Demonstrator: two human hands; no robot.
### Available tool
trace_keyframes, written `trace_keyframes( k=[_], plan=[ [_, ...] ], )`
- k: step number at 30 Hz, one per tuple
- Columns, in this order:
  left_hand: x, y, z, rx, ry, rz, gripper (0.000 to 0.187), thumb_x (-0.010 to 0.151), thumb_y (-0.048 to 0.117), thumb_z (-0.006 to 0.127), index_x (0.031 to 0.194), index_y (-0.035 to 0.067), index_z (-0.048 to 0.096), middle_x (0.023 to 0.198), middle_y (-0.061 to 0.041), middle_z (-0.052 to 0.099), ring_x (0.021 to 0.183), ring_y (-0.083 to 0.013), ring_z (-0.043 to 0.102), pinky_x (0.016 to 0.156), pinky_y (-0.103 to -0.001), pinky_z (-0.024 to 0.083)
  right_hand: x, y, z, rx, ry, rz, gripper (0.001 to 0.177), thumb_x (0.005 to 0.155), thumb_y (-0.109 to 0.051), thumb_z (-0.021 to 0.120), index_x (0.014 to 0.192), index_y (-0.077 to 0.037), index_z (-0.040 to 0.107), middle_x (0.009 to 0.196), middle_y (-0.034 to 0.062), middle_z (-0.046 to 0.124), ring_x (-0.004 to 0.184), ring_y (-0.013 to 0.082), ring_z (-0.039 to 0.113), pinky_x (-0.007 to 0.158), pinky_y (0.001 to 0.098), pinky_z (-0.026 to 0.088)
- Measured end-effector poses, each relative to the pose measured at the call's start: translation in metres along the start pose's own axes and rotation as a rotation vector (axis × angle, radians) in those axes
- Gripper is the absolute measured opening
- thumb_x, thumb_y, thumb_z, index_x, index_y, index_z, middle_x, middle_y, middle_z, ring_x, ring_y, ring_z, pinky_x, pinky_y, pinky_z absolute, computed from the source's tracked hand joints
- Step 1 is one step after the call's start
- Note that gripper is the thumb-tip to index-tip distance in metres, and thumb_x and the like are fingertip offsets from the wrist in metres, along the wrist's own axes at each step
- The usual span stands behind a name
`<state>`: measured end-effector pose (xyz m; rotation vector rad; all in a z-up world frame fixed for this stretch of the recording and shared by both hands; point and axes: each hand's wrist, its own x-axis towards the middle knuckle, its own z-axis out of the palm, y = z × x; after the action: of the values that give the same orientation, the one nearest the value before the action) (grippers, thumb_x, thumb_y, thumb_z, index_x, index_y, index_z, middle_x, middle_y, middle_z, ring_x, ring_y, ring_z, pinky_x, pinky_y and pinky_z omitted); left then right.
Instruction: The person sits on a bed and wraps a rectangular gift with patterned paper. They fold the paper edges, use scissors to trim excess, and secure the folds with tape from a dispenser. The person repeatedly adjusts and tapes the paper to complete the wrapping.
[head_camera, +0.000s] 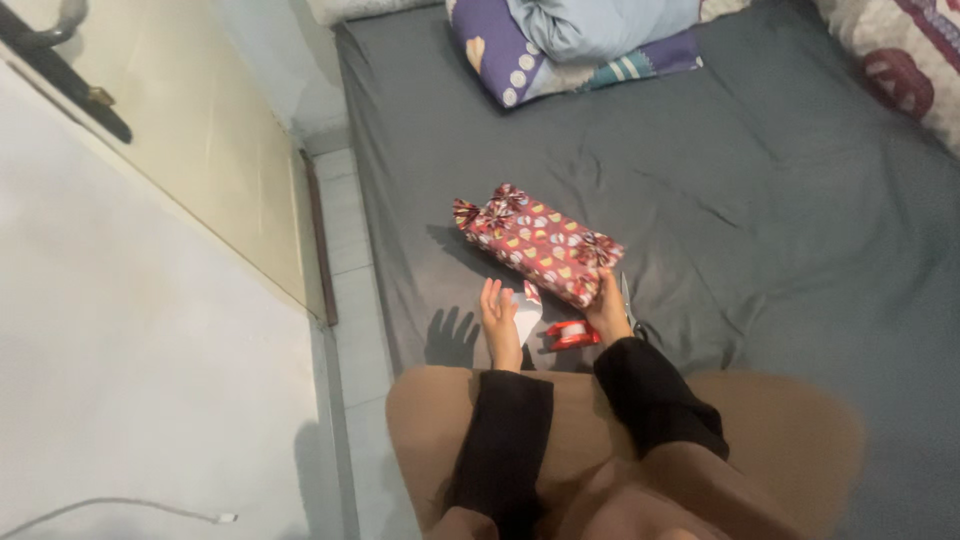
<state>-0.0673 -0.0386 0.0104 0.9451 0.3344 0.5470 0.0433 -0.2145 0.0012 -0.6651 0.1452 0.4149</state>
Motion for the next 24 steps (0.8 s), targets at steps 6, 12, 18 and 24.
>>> trace_keyframes(
  k=[6, 12, 18, 24],
  plan=[
    [0.006, -0.016, -0.009, 0.2, 0.016, 0.059, 0.054, 0.101, 0.024, 0.06, 0.148, 0.003, 0.044, 0.15, -0.016, 0.051, 0.128, -0.0253, 0.058, 0.103, -0.037, 0.049, 0.021, 0.001, -0.004, -0.156, 0.196, 0.179, 0.044, 0.095, -0.046, 0.06, 0.125, -0.012, 0.064, 0.121, 0.0088, 0.069, 0.11, 0.0286, 0.064, 0.093, 0.0486, 0.051],
    [-0.002, -0.011, 0.001, 0.588, 0.001, 0.185, 0.051, 0.091, 0.017, 0.072, 0.137, 0.004, 0.058, 0.13, -0.014, 0.06, 0.12, -0.0272, 0.062, 0.097, -0.039, 0.053, -0.009, -0.019, -0.04, -0.38, 0.085, -0.249, 0.036, 0.103, -0.034, 0.063, 0.125, -0.006, 0.062, 0.11, 0.0057, 0.065, 0.096, 0.0181, 0.062, 0.083, 0.0332, 0.05],
    [-0.016, 0.008, -0.001, 1.383, 0.061, 0.225, 0.065, 0.07, 0.032, 0.089, 0.125, 0.011, 0.06, 0.13, -0.015, 0.055, 0.125, -0.0407, 0.045, 0.099, -0.058, 0.039, -0.081, -0.043, -0.099, -0.755, 0.25, -0.414, 0.034, 0.099, -0.02, 0.067, 0.127, -0.001, 0.063, 0.105, 0.0042, 0.071, 0.089, 0.011, 0.065, 0.079, 0.0249, 0.053],
    [-0.016, -0.013, -0.009, 1.791, -0.116, 0.058, 0.083, 0.062, 0.038, 0.091, 0.13, 0.01, 0.053, 0.131, -0.015, 0.051, 0.128, -0.0349, 0.044, 0.097, -0.056, 0.042, -0.099, -0.024, -0.09, -0.833, 0.192, -0.398, 0.026, 0.097, -0.013, 0.068, 0.118, 0.001, 0.068, 0.097, 0.0066, 0.073, 0.083, 0.0119, 0.065, 0.075, 0.0256, 0.051]
  ],
)
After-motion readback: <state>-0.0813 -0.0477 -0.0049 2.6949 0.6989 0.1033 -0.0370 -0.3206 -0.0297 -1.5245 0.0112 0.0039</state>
